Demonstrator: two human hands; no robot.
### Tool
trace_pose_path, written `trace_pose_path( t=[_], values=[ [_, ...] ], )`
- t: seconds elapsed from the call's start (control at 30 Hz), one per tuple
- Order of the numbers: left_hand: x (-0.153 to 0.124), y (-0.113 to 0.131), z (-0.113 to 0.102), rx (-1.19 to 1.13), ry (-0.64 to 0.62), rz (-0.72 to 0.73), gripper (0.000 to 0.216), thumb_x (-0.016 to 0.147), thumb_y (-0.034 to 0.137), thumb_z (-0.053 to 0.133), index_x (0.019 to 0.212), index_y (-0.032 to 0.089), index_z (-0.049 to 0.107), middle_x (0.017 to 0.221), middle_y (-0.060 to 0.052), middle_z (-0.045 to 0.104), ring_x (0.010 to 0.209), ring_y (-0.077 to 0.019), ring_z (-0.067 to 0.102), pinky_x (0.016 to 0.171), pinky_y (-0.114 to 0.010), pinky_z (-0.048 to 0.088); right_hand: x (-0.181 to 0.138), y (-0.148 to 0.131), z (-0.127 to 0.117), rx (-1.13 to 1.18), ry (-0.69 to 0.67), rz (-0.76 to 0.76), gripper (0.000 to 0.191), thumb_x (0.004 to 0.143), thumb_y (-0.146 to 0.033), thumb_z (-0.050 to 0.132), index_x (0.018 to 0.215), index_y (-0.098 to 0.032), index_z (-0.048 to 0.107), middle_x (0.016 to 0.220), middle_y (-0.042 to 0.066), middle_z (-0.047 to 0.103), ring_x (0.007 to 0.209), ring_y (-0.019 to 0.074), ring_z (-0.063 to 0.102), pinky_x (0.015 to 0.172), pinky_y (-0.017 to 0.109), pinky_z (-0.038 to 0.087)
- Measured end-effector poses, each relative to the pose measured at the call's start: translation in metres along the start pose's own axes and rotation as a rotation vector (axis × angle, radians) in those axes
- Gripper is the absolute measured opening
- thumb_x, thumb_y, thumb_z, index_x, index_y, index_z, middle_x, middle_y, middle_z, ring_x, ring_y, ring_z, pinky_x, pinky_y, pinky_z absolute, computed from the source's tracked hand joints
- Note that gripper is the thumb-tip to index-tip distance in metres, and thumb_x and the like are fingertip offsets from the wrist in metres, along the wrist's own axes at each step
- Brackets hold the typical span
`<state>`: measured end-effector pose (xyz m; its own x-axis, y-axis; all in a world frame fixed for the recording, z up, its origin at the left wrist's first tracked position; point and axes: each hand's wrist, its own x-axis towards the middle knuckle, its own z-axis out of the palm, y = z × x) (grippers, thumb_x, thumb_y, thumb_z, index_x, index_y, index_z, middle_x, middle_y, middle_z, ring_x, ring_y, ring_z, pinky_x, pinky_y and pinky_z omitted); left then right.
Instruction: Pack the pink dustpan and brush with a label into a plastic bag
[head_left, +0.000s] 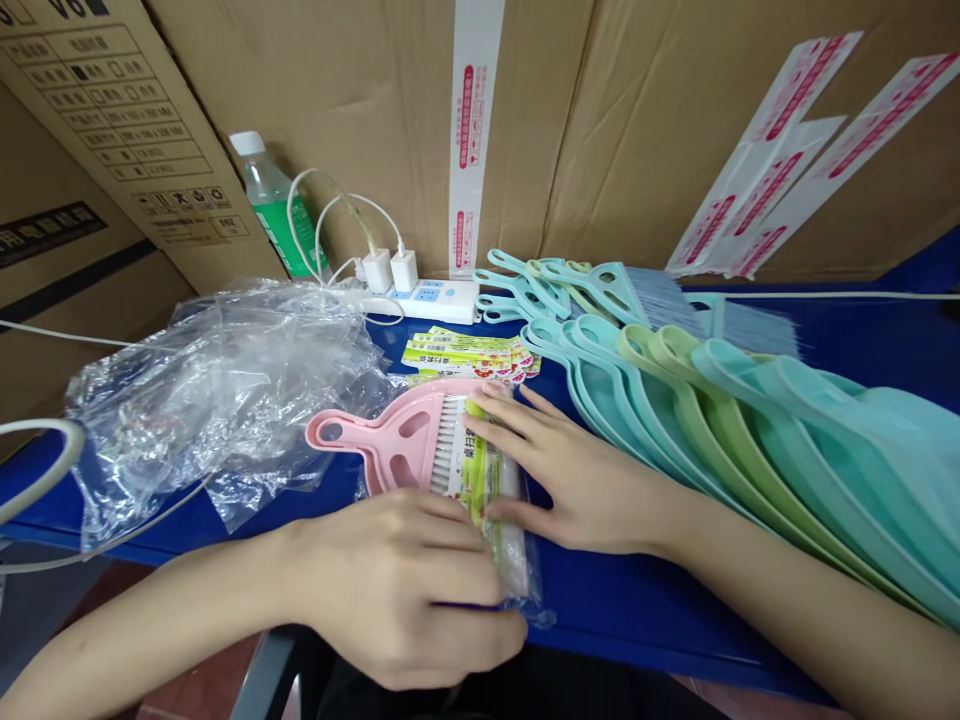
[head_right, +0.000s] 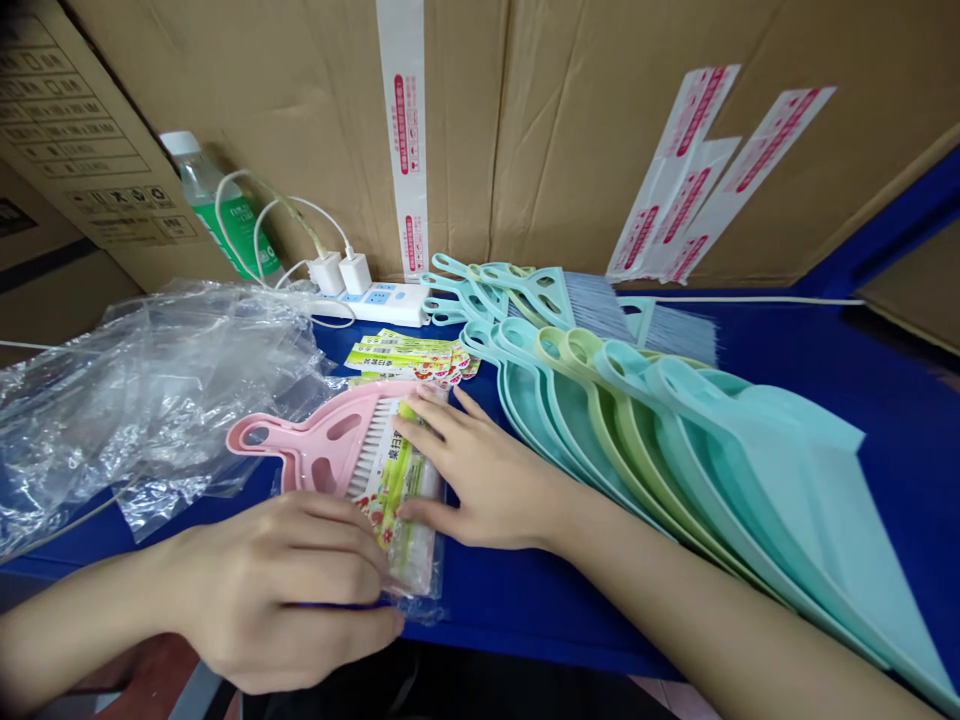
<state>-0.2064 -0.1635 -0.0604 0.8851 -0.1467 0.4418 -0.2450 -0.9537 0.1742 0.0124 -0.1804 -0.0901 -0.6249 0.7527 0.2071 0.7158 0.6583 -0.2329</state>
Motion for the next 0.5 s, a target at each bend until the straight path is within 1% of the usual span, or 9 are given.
trace_pose_path(
  t=[0.07, 0.13, 0.2, 0.27, 0.37, 0.43, 0.5],
  values=[
    [0.000, -0.001, -0.002, 0.014, -0.008, -0.045, 0.027, 0.097, 0.014, 0.045, 0.094, 0.011, 0.072, 0.075, -0.004, 0.070, 0.063, -0.0158, 0.061, 0.059, -0.029, 0.052, 0.000, -0.001, -0.001, 0.024, -0.028, 0.005, 0.080, 0.089, -0.056, 0.056, 0.145, 0.000, 0.042, 0.152, 0.029, 0.038, 0.144, 0.0382, 0.028, 0.114, 0.063, 0.025],
    [0.000, -0.002, -0.002, 0.046, -0.042, -0.073, 0.025, 0.098, 0.016, 0.045, 0.102, 0.011, 0.070, 0.084, -0.005, 0.072, 0.070, -0.0166, 0.063, 0.062, -0.030, 0.052, 0.000, -0.002, -0.002, 0.037, -0.048, 0.014, 0.083, 0.087, -0.055, 0.059, 0.146, 0.001, 0.040, 0.153, 0.030, 0.035, 0.145, 0.0391, 0.026, 0.114, 0.064, 0.022],
    [0.001, -0.003, 0.002, 0.069, -0.077, -0.057, 0.023, 0.098, 0.015, 0.048, 0.105, 0.010, 0.069, 0.087, -0.004, 0.072, 0.075, -0.0164, 0.064, 0.065, -0.030, 0.052, 0.000, -0.003, -0.002, 0.042, -0.058, 0.031, 0.084, 0.086, -0.054, 0.061, 0.146, 0.001, 0.040, 0.155, 0.030, 0.031, 0.146, 0.0392, 0.023, 0.115, 0.064, 0.020],
    [0.002, -0.002, 0.007, 0.100, -0.079, -0.018, 0.020, 0.097, 0.012, 0.050, 0.099, 0.009, 0.070, 0.080, -0.002, 0.071, 0.072, -0.0152, 0.064, 0.062, -0.029, 0.051, 0.000, -0.004, -0.002, 0.046, -0.061, 0.049, 0.086, 0.085, -0.055, 0.062, 0.147, 0.000, 0.039, 0.156, 0.029, 0.030, 0.147, 0.0385, 0.021, 0.116, 0.063, 0.019],
    [0.003, 0.001, 0.015, 0.168, -0.029, 0.011, 0.020, 0.094, 0.007, 0.052, 0.090, 0.007, 0.071, 0.069, -0.002, 0.068, 0.063, -0.0143, 0.061, 0.056, -0.029, 0.049, 0.000, -0.006, -0.002, 0.054, -0.069, 0.060, 0.088, 0.085, -0.058, 0.061, 0.148, -0.001, 0.037, 0.157, 0.029, 0.027, 0.147, 0.0375, 0.019, 0.117, 0.062, 0.017],
    [0.003, 0.002, 0.018, 0.198, 0.006, 0.023, 0.019, 0.091, 0.006, 0.054, 0.086, 0.007, 0.072, 0.067, -0.003, 0.068, 0.060, -0.0143, 0.060, 0.055, -0.028, 0.049, 0.000, -0.007, -0.002, 0.062, -0.085, 0.063, 0.090, 0.085, -0.058, 0.060, 0.149, 0.000, 0.035, 0.157, 0.029, 0.025, 0.148, 0.0376, 0.017, 0.116, 0.063, 0.016],
    [0.002, 0.004, 0.021, 0.220, 0.022, 0.042, 0.018, 0.088, 0.006, 0.056, 0.080, 0.008, 0.072, 0.069, -0.004, 0.069, 0.060, -0.0139, 0.061, 0.057, -0.027, 0.051, 0.000, -0.008, -0.002, 0.067, -0.107, 0.073, 0.091, 0.085, -0.058, 0.059, 0.150, 0.000, 0.032, 0.158, 0.029, 0.021, 0.148, 0.0379, 0.013, 0.116, 0.065, 0.013]
  ],
)
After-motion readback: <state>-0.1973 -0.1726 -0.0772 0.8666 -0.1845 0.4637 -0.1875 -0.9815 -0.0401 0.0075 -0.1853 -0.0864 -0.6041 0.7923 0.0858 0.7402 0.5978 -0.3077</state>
